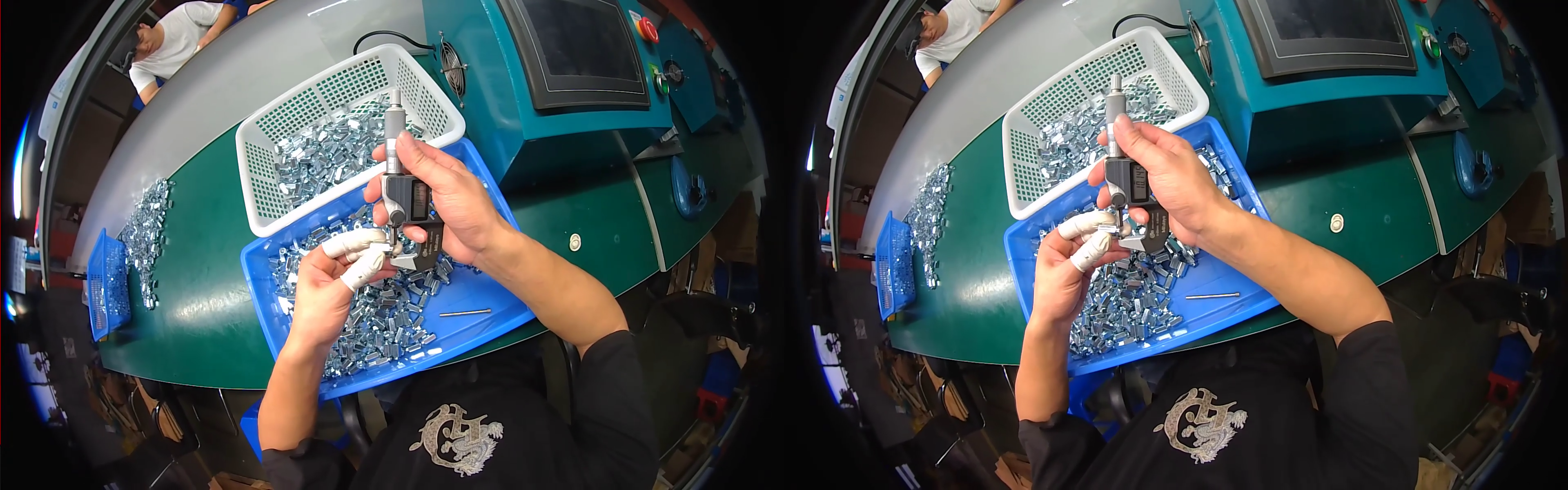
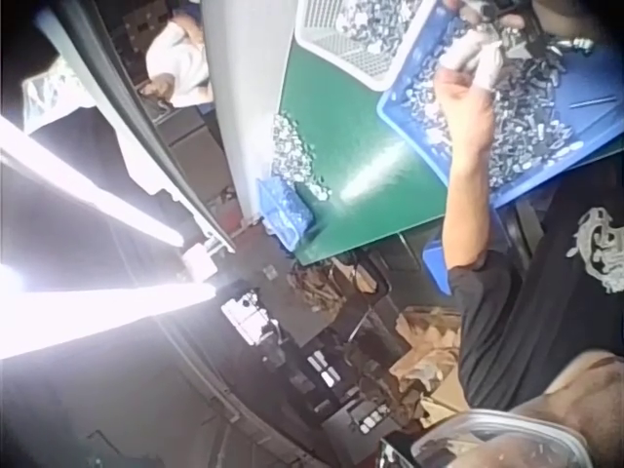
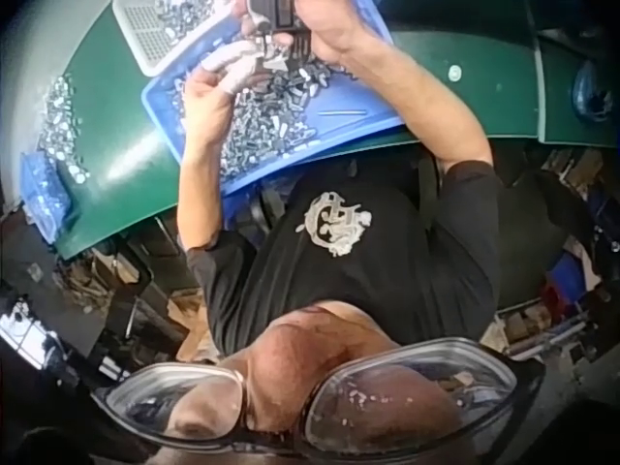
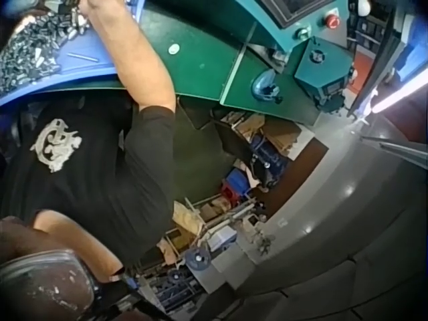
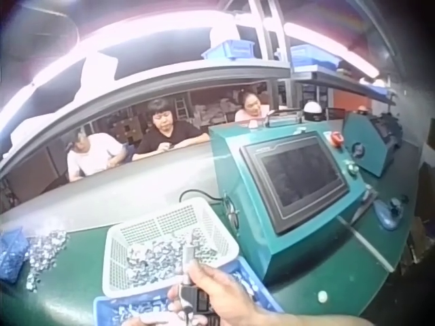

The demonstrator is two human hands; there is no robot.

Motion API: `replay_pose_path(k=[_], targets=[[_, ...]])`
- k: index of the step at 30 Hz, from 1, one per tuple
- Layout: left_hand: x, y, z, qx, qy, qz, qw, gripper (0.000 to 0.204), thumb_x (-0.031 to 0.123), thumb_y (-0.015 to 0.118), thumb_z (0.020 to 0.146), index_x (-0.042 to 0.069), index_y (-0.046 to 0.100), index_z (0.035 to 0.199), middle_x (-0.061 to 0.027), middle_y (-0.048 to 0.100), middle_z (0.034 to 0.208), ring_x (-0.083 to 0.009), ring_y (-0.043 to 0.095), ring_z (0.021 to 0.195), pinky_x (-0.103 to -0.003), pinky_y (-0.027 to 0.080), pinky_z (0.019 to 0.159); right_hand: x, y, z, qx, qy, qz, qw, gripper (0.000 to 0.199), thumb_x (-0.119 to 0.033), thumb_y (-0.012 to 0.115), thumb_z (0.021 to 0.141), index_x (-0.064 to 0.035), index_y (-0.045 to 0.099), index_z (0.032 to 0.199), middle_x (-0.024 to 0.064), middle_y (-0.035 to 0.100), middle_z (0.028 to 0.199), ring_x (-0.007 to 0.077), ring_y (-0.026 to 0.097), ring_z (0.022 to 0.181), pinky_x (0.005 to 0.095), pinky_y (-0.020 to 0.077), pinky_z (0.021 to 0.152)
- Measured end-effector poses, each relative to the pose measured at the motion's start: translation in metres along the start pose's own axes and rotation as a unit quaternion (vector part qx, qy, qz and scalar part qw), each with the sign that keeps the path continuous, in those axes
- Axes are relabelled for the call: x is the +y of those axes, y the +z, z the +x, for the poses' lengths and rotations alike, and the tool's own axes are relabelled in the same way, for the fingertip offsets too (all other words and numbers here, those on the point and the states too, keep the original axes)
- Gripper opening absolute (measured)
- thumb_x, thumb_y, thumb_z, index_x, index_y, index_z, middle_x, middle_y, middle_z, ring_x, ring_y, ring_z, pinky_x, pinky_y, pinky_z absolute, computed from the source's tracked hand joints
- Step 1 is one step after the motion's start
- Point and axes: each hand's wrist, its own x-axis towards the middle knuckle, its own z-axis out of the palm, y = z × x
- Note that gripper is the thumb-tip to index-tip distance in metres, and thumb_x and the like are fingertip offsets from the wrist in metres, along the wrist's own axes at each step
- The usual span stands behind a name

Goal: Measure small metal parts using a digital caliper.

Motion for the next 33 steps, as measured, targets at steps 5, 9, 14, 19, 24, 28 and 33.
replay_pose_path(k=[5, 9, 14, 19, 24, 28, 33], targets=[[-0.002, 0.001, 0.001, -0.014, 0.014, 0.015, 1.000, 0.022, 0.006, 0.060, 0.088, -0.003, 0.059, 0.109, -0.0128, 0.065, 0.098, -0.0190, 0.066, 0.086, -0.032, 0.056, 0.079, 0.000, -0.002, -0.001, -0.005, 0.000, 0.007, 1.000, 0.046, -0.043, 0.039, 0.098, -0.0035, 0.047, 0.119, 0.0107, 0.062, 0.087, 0.0133, 0.064, 0.069, 0.0193, 0.0418, 0.039], [-0.002, 0.001, 0.000, -0.007, 0.011, 0.016, 1.000, 0.022, 0.006, 0.060, 0.088, -0.003, 0.060, 0.108, -0.0130, 0.065, 0.099, -0.0190, 0.065, 0.087, -0.033, 0.056, 0.079, 0.000, -0.001, -0.002, 0.001, 0.002, 0.019, 1.000, 0.044, -0.043, 0.040, 0.098, -0.0040, 0.048, 0.117, 0.0106, 0.063, 0.086, 0.0134, 0.064, 0.068, 0.0193, 0.0419, 0.039], [-0.003, 0.001, 0.000, -0.002, 0.015, 0.014, 1.000, 0.022, 0.005, 0.060, 0.087, -0.003, 0.060, 0.108, -0.0132, 0.065, 0.099, -0.0189, 0.065, 0.087, -0.033, 0.056, 0.080, 0.000, 0.001, -0.001, 0.024, 0.001, 0.006, 1.000, 0.039, -0.042, 0.044, 0.096, -0.0057, 0.049, 0.110, 0.0113, 0.063, 0.085, 0.0140, 0.065, 0.067, 0.0199, 0.0418, 0.038], [-0.005, 0.000, 0.001, 0.002, 0.015, 0.010, 1.000, 0.021, 0.004, 0.060, 0.088, -0.002, 0.060, 0.108, -0.0130, 0.065, 0.099, -0.0189, 0.065, 0.087, -0.032, 0.056, 0.079, 0.000, 0.000, 0.000, 0.030, 0.002, 0.009, 1.000, 0.039, -0.042, 0.045, 0.096, -0.0057, 0.048, 0.110, 0.0119, 0.063, 0.085, 0.0142, 0.065, 0.067, 0.0198, 0.0416, 0.037], [-0.005, 0.000, 0.002, 0.006, 0.010, 0.007, 1.000, 0.024, 0.004, 0.062, 0.086, -0.002, 0.060, 0.109, -0.0116, 0.066, 0.098, -0.0186, 0.066, 0.086, -0.031, 0.056, 0.078, -0.001, -0.001, -0.001, 0.021, 0.007, 0.023, 0.999, 0.041, -0.043, 0.042, 0.097, -0.0043, 0.048, 0.109, 0.0117, 0.063, 0.084, 0.0145, 0.065, 0.067, 0.0197, 0.0415, 0.037], [-0.008, -0.003, 0.002, 0.008, 0.020, 0.034, 0.999, 0.025, 0.004, 0.064, 0.085, -0.002, 0.061, 0.109, -0.0098, 0.067, 0.096, -0.0170, 0.066, 0.085, -0.029, 0.056, 0.075, 0.000, -0.001, -0.001, 0.022, 0.004, -0.022, 1.000, 0.044, -0.044, 0.040, 0.097, -0.0036, 0.049, 0.112, 0.0108, 0.063, 0.084, 0.0143, 0.065, 0.067, 0.0194, 0.0414, 0.038], [-0.004, -0.003, 0.007, 0.039, 0.030, 0.071, 0.996, 0.022, 0.004, 0.065, 0.085, 0.001, 0.063, 0.106, -0.0074, 0.067, 0.094, -0.0136, 0.064, 0.080, -0.027, 0.056, 0.069, 0.001, -0.002, -0.002, 0.004, 0.002, -0.019, 1.000, 0.048, -0.045, 0.039, 0.097, -0.0029, 0.048, 0.117, 0.0093, 0.062, 0.085, 0.0133, 0.064, 0.068, 0.0189, 0.0411, 0.039]])
